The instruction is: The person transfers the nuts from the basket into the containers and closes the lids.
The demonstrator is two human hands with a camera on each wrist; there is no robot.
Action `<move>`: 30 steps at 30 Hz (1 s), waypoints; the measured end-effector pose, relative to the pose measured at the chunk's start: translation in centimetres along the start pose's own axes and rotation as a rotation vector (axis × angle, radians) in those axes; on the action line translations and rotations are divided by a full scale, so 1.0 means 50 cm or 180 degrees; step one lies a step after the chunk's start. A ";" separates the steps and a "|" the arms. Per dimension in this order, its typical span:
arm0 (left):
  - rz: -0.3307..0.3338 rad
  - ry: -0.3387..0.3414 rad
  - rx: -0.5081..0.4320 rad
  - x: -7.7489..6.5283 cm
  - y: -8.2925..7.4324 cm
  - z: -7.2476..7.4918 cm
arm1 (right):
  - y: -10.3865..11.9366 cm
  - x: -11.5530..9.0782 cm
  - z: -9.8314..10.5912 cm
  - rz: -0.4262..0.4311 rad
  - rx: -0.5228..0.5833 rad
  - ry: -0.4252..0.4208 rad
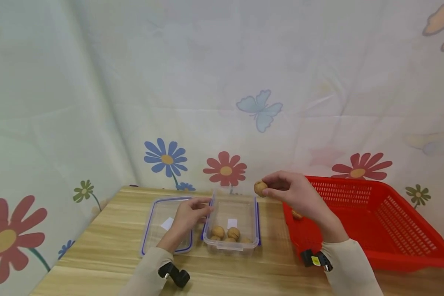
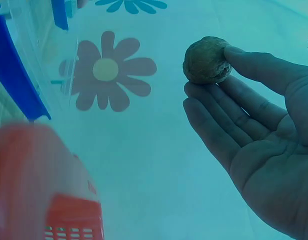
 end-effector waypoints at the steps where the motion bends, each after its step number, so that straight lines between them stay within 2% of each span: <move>1: 0.0001 -0.0012 0.0003 0.000 0.000 0.001 | 0.001 0.002 -0.006 0.0001 0.0029 -0.0002; 15: 0.0001 0.0014 0.0012 0.003 0.001 0.002 | -0.008 0.009 -0.079 -0.0088 0.0223 0.0250; 30: 0.0054 0.0004 -0.0024 -0.005 -0.007 0.001 | -0.030 0.016 -0.119 -0.0171 0.0203 0.0586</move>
Point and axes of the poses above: each hand's wrist, its own x-axis towards the middle knuckle, its own z-axis out of the back of the hand, y = z × x, the point moved 1 cm from there along x, towards the middle knuckle, and after that the axes turned 1 degree about y, right-handed, at the moved point
